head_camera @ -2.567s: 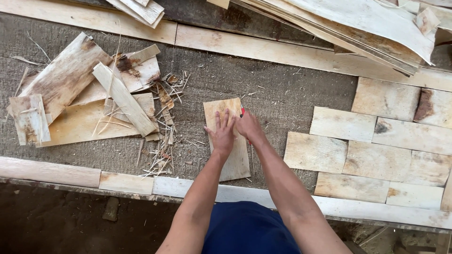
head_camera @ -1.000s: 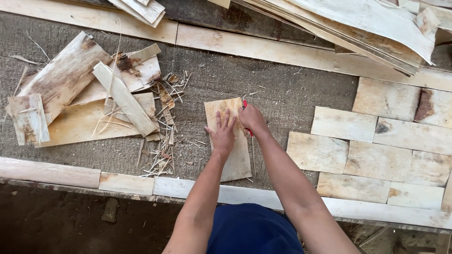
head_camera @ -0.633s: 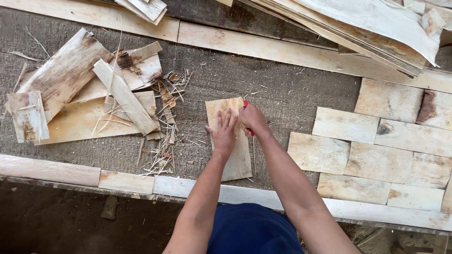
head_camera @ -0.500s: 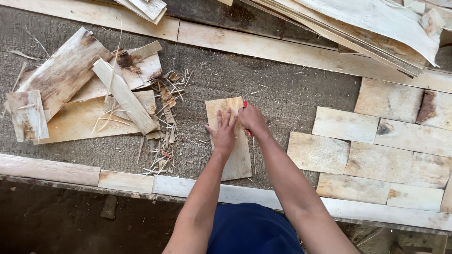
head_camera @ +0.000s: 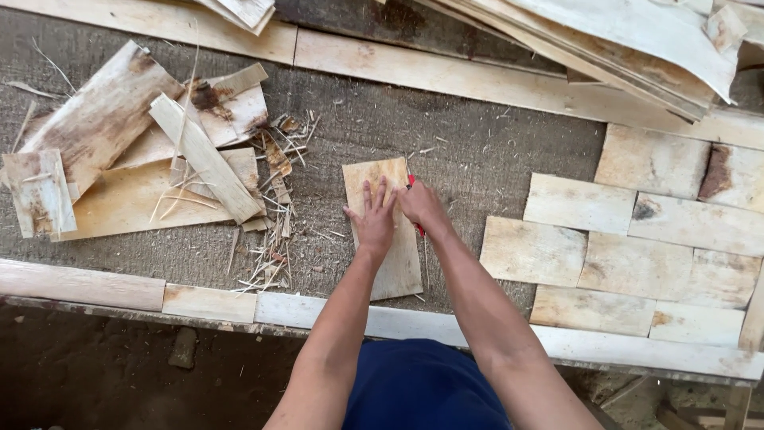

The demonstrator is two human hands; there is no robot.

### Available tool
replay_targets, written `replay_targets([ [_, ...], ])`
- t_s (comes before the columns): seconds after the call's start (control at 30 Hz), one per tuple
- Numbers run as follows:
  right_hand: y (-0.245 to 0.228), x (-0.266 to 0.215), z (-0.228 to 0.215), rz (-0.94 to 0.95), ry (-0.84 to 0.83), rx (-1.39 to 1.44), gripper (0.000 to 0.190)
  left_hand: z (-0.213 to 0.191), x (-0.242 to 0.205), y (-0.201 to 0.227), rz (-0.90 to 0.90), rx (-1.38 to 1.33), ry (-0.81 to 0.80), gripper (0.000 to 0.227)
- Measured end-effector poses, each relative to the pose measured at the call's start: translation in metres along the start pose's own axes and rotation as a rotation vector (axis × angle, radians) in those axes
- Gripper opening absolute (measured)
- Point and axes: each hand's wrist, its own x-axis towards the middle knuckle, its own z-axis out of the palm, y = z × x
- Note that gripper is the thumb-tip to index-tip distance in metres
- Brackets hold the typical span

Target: The person uses a red utility knife to trim the edges of rectangular wooden planks on a workbench. They repeatedly scrape the knife along the plank edges, then place the trimmed pieces into a growing stack on the right side of the bench.

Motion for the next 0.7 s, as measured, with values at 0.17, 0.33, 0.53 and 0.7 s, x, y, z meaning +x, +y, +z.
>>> replay_targets([
  [0.17, 0.011, -0.003, 0.011, 0.028, -0.02, -0.02, 0.057, 0.001, -0.002, 0.003, 0.005, 0.029, -0.002, 0.092],
  [0.33, 0.001, -0.021, 0.002, 0.009, 0.0, -0.038, 0.059, 0.0, 0.002, 0.0, 0.007, 0.022, 0.011, 0.088],
  [0.53, 0.021, -0.016, 0.022, 0.018, -0.011, -0.051, 0.058, -0.006, -0.006, 0.002, 0.004, 0.02, 0.017, 0.085],
  [0.7, 0.043, -0.016, 0.038, -0.003, -0.027, -0.012, 0.056, -0.001, 0.0, 0.002, -0.006, 0.046, 0.0, 0.097],
])
